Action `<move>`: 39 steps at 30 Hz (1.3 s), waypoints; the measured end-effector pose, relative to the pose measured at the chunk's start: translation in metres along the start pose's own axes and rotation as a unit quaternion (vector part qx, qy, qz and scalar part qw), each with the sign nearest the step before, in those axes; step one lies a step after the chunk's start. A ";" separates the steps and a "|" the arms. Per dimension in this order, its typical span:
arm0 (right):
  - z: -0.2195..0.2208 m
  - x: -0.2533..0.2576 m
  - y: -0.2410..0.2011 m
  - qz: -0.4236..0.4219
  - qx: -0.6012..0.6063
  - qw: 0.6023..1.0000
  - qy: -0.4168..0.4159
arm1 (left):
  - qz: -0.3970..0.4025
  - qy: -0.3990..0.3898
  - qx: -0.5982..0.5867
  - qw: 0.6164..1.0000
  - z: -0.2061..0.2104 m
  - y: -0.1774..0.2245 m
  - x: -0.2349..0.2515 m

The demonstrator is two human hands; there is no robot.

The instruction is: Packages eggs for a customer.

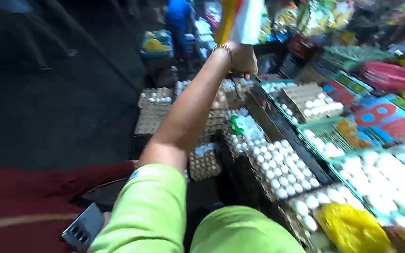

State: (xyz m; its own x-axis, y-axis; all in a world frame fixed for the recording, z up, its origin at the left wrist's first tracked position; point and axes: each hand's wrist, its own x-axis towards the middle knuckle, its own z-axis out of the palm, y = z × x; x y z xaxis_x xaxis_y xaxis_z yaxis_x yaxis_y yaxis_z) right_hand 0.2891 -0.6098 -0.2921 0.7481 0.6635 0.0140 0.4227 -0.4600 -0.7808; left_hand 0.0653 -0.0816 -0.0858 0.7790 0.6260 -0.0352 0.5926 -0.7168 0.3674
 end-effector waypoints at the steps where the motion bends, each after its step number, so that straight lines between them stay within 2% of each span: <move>1: 0.000 0.003 0.002 -0.010 -0.022 1.000 -0.004 | 0.101 -0.052 -0.037 0.993 0.038 0.027 -0.004; 4: 0.001 0.012 0.014 0.006 -0.041 0.999 0.016 | 0.335 -0.149 -0.153 0.917 0.157 0.115 -0.023; 6: 0.003 0.019 0.021 0.032 -0.020 0.999 0.023 | 0.423 -0.168 -0.218 0.863 0.230 0.168 -0.037; 8: 0.003 0.019 0.022 0.052 -0.003 0.998 0.031 | 0.452 -0.184 -0.243 0.838 0.293 0.215 -0.046; 10: 0.004 0.017 0.026 0.047 0.011 0.998 0.033 | 0.447 -0.214 -0.228 0.838 0.339 0.246 -0.051; 12: 0.004 0.017 0.032 0.037 0.026 0.998 0.036 | 0.431 -0.227 -0.224 0.844 0.366 0.260 -0.052; 15: 0.005 0.014 0.032 0.049 0.043 0.997 0.046 | 0.421 -0.195 -0.260 0.847 0.379 0.261 -0.055; 20: 0.010 0.019 0.028 0.080 0.110 0.987 0.084 | 0.415 -0.150 -0.323 0.838 0.374 0.263 -0.060; 25: 0.020 0.017 0.022 0.122 0.182 0.967 0.126 | 0.405 -0.076 -0.313 0.856 0.381 0.267 -0.066; 28: 0.027 0.005 0.021 0.093 0.114 0.981 0.123 | 0.388 -0.051 -0.332 0.858 0.385 0.264 -0.067; 31: 0.043 -0.008 0.022 0.035 0.026 0.989 0.144 | 0.356 -0.109 -0.355 0.858 0.383 0.264 -0.067; 34: 0.057 -0.012 0.030 -0.003 -0.043 0.979 0.200 | 0.347 -0.148 -0.366 0.851 0.383 0.265 -0.063; 39: 0.066 -0.012 0.037 -0.073 -0.142 0.948 0.275 | 0.357 -0.133 -0.339 0.860 0.384 0.272 -0.061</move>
State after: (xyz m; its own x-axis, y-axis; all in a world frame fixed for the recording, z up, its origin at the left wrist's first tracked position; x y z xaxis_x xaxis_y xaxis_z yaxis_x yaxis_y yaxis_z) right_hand 0.2619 -0.5963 -0.3625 0.7920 0.3606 0.4926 0.6042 -0.5787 -0.5478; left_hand 0.2577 -0.4324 -0.3408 0.9676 -0.0568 0.2462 -0.2420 -0.4886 0.8383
